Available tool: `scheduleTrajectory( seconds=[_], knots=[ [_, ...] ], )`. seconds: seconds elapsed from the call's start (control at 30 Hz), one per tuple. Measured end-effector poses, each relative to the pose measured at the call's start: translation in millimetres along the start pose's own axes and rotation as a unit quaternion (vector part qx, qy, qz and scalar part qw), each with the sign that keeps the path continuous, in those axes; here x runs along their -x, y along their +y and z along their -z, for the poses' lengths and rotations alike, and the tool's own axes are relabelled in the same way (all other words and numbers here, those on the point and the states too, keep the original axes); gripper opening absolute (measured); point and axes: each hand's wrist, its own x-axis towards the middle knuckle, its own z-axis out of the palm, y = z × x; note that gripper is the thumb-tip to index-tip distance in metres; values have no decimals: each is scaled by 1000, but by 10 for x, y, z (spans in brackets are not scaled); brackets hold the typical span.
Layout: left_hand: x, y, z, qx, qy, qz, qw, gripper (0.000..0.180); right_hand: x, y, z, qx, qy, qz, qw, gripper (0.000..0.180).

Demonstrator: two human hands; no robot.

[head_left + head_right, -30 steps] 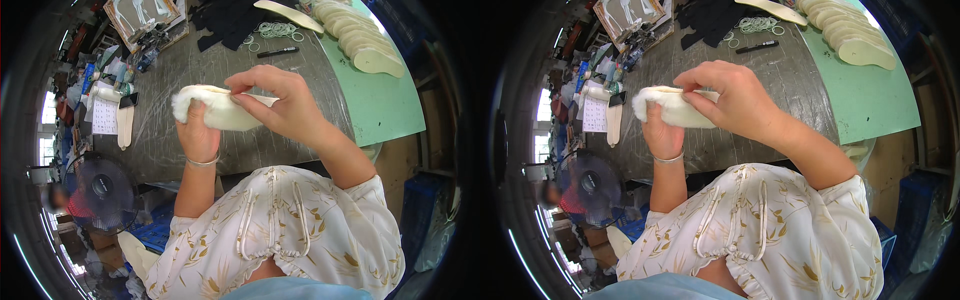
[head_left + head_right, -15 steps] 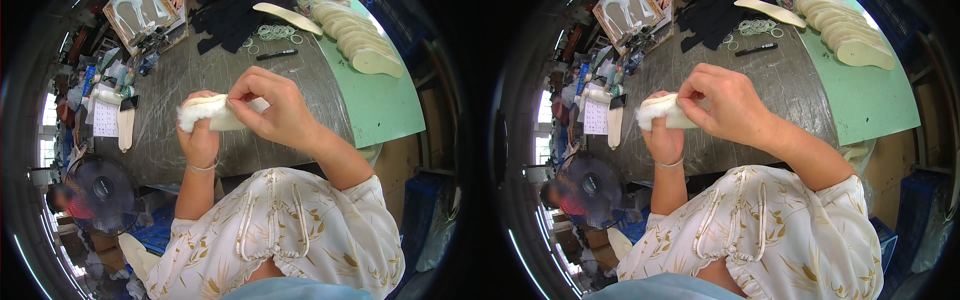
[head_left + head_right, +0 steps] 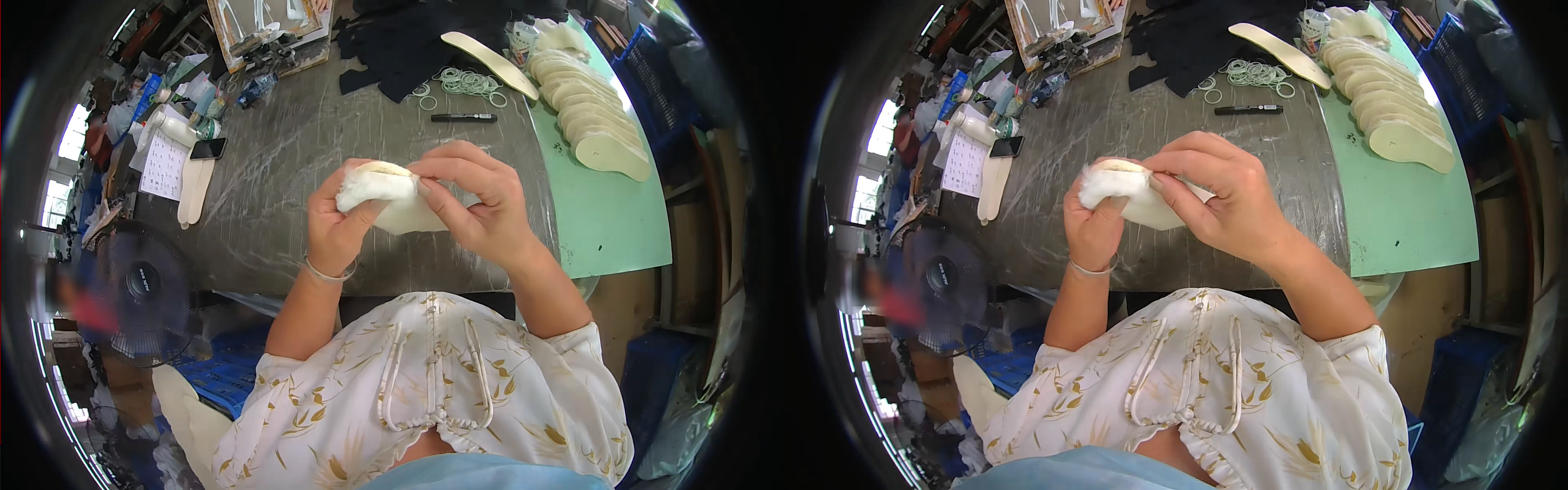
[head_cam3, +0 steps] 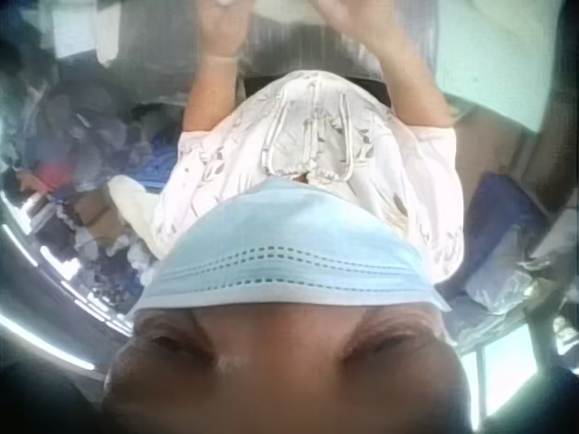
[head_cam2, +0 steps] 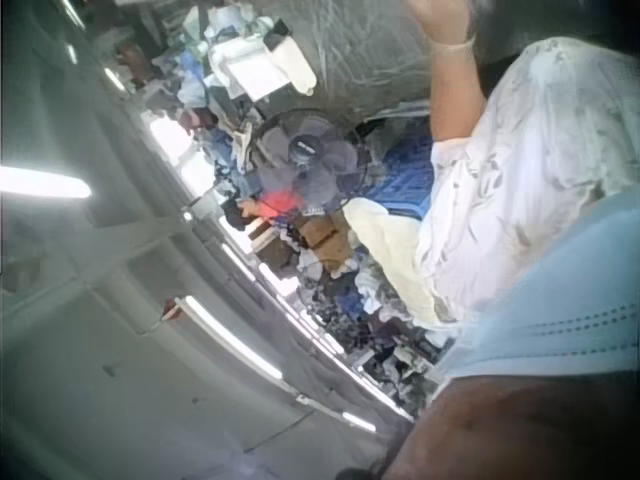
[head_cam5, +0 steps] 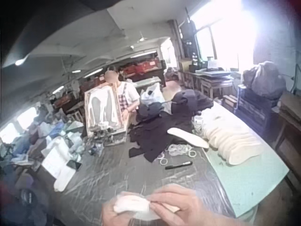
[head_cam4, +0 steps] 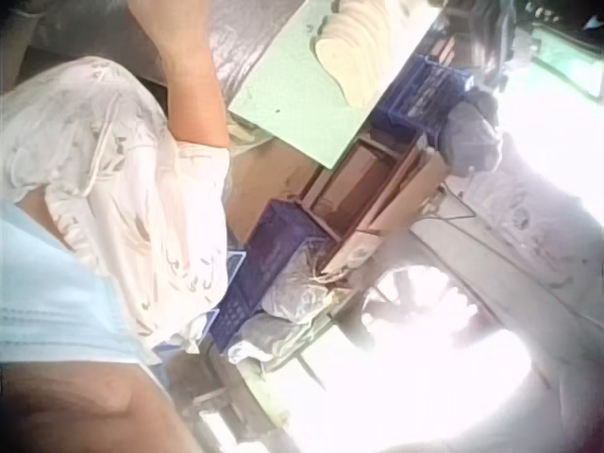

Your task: The recorder is inspecting and assembling white foam shoe insoles in a shoe manufacturing facility.

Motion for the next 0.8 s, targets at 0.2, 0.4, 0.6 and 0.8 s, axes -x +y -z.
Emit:
scheduleTrajectory(
  seconds=[0.2, 0.4, 0.6, 0.8],
  knots=[
    [-34, 41, -33, -104, -14, -62, 993, 24, -73, -163, 84, 41, 5, 43, 998, 21],
    [-76, 83, -112, -183, -10, -121, 976, 24, -72, -165, 111, 177, 11, 120, 977, 21],
    [-80, 123, -182, -262, 5, -151, 953, 22, -48, -152, 81, 252, 0, 156, 955, 23],
    [-74, 141, -207, -301, 15, -155, 941, 23, -47, -82, 50, 311, 13, 192, 931, 20]
  ],
)
